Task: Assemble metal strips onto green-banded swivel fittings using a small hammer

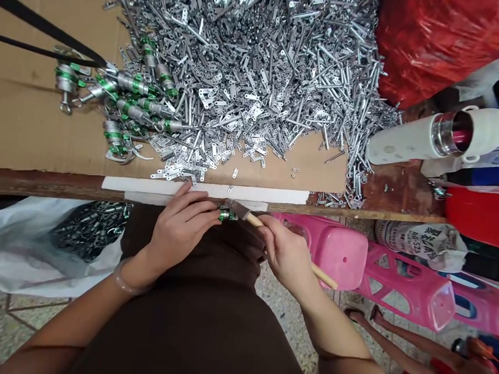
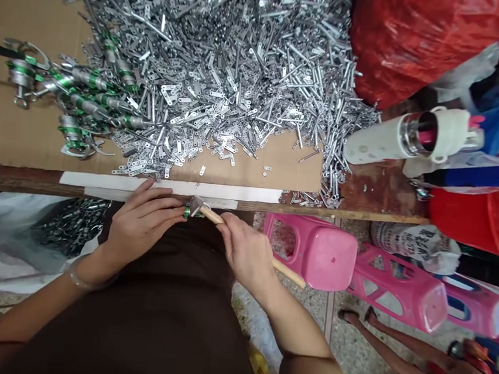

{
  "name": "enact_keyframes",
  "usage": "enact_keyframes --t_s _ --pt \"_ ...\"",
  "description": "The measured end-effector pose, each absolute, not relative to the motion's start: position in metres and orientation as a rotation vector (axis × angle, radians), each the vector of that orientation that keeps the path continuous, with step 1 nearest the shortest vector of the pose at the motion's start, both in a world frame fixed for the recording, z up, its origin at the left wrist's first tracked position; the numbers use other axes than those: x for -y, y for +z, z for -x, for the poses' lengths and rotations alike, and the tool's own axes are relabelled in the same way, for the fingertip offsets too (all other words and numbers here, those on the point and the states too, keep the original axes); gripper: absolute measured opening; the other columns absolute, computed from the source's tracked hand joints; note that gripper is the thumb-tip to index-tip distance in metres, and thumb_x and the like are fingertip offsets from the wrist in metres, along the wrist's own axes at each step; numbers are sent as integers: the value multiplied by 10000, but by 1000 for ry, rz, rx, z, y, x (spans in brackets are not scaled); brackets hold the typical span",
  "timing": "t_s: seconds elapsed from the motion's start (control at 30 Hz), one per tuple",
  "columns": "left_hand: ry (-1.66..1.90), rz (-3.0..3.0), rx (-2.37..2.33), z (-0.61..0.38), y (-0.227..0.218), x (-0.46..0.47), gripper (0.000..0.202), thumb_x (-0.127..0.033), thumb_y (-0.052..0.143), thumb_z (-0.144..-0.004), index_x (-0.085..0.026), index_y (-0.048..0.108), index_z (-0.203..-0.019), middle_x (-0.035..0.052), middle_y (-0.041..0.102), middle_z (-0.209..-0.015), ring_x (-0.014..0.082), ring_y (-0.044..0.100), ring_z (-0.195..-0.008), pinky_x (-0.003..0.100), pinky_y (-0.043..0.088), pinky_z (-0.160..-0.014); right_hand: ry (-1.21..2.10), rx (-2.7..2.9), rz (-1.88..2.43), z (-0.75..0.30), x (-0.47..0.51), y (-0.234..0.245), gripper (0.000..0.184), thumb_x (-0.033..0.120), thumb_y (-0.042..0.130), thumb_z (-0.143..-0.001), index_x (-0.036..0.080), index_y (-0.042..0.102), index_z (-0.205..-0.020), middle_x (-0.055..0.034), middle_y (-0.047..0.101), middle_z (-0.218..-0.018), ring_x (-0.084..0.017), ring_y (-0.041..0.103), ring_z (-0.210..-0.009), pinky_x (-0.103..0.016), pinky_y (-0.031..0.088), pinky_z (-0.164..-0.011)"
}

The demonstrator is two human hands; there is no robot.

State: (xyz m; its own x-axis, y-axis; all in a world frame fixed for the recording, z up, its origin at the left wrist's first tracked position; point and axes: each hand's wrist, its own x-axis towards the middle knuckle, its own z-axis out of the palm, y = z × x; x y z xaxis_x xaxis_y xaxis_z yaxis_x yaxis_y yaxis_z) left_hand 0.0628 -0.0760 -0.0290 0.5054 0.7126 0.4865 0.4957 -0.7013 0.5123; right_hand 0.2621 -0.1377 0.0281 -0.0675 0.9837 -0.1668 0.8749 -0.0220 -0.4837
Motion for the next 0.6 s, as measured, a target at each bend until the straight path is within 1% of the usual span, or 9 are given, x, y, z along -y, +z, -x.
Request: enact_keyframes --t_s 0.1,0.23,0.3,0.37,0.47,0.53,0.6 --pt "1004 -2437 -1020 -63 -29 76 73 -157 633 -779 -190 652 -842 11 695 -837 196 611 -918 504 456 -977 677 1985 1916 -262 140 28 345 315 267 -942 191 583 -1006 -39 685 -773 -128 621 -609 -218 431 -542" --pt "988 -2426 -1030 -62 -30 76 94 -153 643 -770 -204 649 -849 3 697 -837 196 612 -913 506 455 -976 719 1982 2068 -270 136 22 323 356 304 -929 226 597 -975 -12 669 -686 -144 595 -546 -238 397 -508" --pt "988 -2416 -1031 -63 -31 75 94 -154 643 -770 -208 647 -847 0 698 -835 193 613 -904 508 452 -976 535 1790 2200 -286 125 13 345 362 282 -926 224 594 -981 -12 644 -658 -147 571 -538 -245 391 -524" --pt "999 -2403 -1033 -63 -31 74 83 -159 640 -772 -214 645 -835 -6 697 -829 186 613 -896 507 449 -980 209 1548 2343 -309 108 0 367 365 264 -920 208 589 -989 -22 620 -650 -156 544 -547 -257 380 -545" --pt "1005 -2404 -1015 -62 -29 72 89 -164 638 -773 -216 636 -845 -10 690 -820 180 612 -889 506 444 -982 -105 1399 2443 -345 78 -22 337 377 331 -897 186 589 -1000 -71 631 -756 -200 551 -670 -307 384 -624" --pt "988 -2413 -991 -61 -27 70 121 -149 619 -784 -228 633 -875 -7 677 -817 171 613 -879 504 441 -982 -184 1429 2411 -360 62 -32 313 384 376 -884 182 592 -987 -111 628 -851 -234 541 -784 -360 387 -710" --pt "975 -2419 -950 -60 -24 70 173 -115 582 -798 -242 631 -905 -4 652 -820 153 613 -865 479 454 -973 -240 1466 2358 -361 51 -33 288 385 404 -877 184 591 -965 -137 606 -943 -261 509 -891 -414 366 -795"
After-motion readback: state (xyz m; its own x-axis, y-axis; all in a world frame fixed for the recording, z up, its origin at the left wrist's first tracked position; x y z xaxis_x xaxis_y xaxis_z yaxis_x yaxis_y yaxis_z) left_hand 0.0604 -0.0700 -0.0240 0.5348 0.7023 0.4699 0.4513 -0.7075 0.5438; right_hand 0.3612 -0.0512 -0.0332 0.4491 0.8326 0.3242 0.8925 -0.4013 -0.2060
